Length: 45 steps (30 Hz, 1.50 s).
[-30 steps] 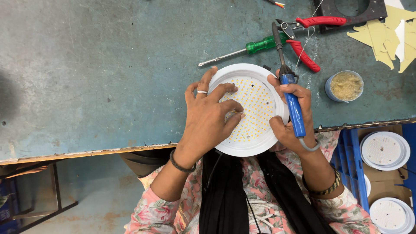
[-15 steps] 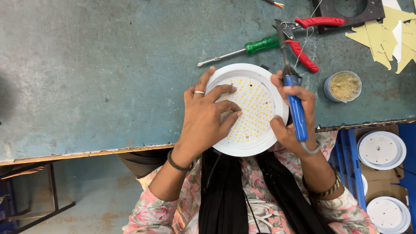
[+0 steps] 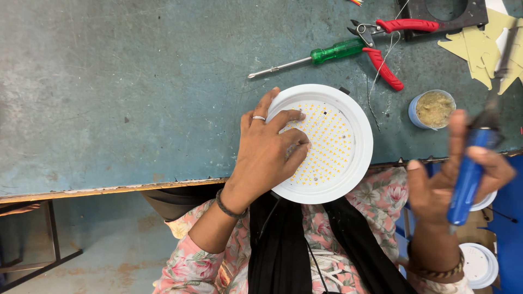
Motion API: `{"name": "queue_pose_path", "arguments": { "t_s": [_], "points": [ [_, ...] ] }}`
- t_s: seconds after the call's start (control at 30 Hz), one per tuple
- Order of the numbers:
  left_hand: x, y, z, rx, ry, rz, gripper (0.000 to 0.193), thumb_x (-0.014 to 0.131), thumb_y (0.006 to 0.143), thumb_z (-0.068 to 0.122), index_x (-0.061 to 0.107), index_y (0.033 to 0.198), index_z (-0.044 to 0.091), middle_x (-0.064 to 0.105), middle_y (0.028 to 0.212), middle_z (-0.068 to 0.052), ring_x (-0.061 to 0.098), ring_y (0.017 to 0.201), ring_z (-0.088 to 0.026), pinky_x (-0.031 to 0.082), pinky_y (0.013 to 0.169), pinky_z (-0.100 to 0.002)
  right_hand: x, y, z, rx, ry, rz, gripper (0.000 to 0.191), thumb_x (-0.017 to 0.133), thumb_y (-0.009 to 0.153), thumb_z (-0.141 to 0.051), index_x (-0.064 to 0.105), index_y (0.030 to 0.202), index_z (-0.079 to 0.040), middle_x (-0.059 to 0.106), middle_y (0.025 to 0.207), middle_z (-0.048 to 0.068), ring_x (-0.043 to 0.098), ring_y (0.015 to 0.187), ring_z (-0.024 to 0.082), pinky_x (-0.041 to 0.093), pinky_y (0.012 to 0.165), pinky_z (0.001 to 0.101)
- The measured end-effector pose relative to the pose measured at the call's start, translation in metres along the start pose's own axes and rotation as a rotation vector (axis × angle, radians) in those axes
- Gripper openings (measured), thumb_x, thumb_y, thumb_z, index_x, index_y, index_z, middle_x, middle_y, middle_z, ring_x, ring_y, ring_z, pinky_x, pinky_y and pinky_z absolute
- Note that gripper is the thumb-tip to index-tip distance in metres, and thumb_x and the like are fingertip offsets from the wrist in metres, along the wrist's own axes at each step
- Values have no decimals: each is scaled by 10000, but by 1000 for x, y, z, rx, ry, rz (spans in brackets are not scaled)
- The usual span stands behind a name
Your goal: The person solders wires onto a round LED light panel at a workbench. They hold the panel steady, apply flux from a small container, and use a soldering iron to solder connection points, occasionally using pliers to position or trim wires before continuing to solder.
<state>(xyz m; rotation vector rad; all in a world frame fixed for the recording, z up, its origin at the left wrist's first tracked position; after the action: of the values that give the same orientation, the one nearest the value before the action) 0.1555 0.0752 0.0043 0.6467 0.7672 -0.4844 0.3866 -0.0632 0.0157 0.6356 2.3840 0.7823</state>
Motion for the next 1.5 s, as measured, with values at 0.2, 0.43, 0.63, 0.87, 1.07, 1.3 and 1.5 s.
{"name": "queue_pose_path", "arguments": {
  "t_s": [0.2,0.43,0.63,0.87,1.07,1.3,1.5],
  "points": [
    [2,-2,-4,-7,-33,10,87,794,830,232,782,882,163,685,1259,-12,400,1445,-472,363,1038,-555,-21,3,19,26,-237,-43,691,729,1044,-20,205,1484,-116,347,1620,202,323,1584,334,197,1338,438],
    [3,-4,0,-14,-25,36,91,785,837,220,771,886,144,684,1251,-12,412,1439,-490,378,1023,-560,-39,-21,65,138,-186,10,692,769,1099,-87,261,1569,-72,327,1557,183,385,1545,314,288,1303,404],
    [5,-6,4,-20,5,55,104,778,837,224,766,894,137,681,1261,-18,413,1433,-490,386,1027,-566,-61,-30,50,75,0,127,324,588,1226,-150,399,1440,3,672,1258,262,691,1013,318,563,864,334],
    [6,-5,11,0,64,73,90,770,846,204,752,876,121,687,1254,-34,414,1433,-485,397,999,-589,-66,-8,11,96,172,153,337,679,1093,-176,473,1229,54,649,1035,228,627,755,230,508,652,279],
    [7,-5,13,11,103,77,114,771,825,222,751,865,118,693,1230,-40,415,1417,-488,411,971,-622,-30,33,-21,140,108,-14,360,767,994,-194,547,1055,84,654,873,184,596,568,151,479,504,225],
    [5,-6,10,8,62,114,104,769,833,209,756,874,114,700,1213,-40,427,1417,-484,422,955,-604,12,62,-34,276,-59,-233,272,787,974,-206,725,913,52,673,719,62,589,531,67,457,535,171],
    [4,-6,11,10,63,128,93,764,832,192,753,866,106,706,1197,-38,443,1408,-487,424,953,-598,25,70,-39,297,0,-242,256,764,956,-192,691,929,52,701,780,83,576,528,53,451,524,162]
  ]
}}
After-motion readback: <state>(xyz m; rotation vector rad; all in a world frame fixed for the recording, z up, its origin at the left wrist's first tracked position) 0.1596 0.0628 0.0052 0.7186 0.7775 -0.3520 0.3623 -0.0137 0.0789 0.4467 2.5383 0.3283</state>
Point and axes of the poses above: each hand's wrist, its own y-axis towards the middle knuckle, its own x-axis out of the palm, z = x × y, the point moved 10 cm from there along y, towards the middle knuckle
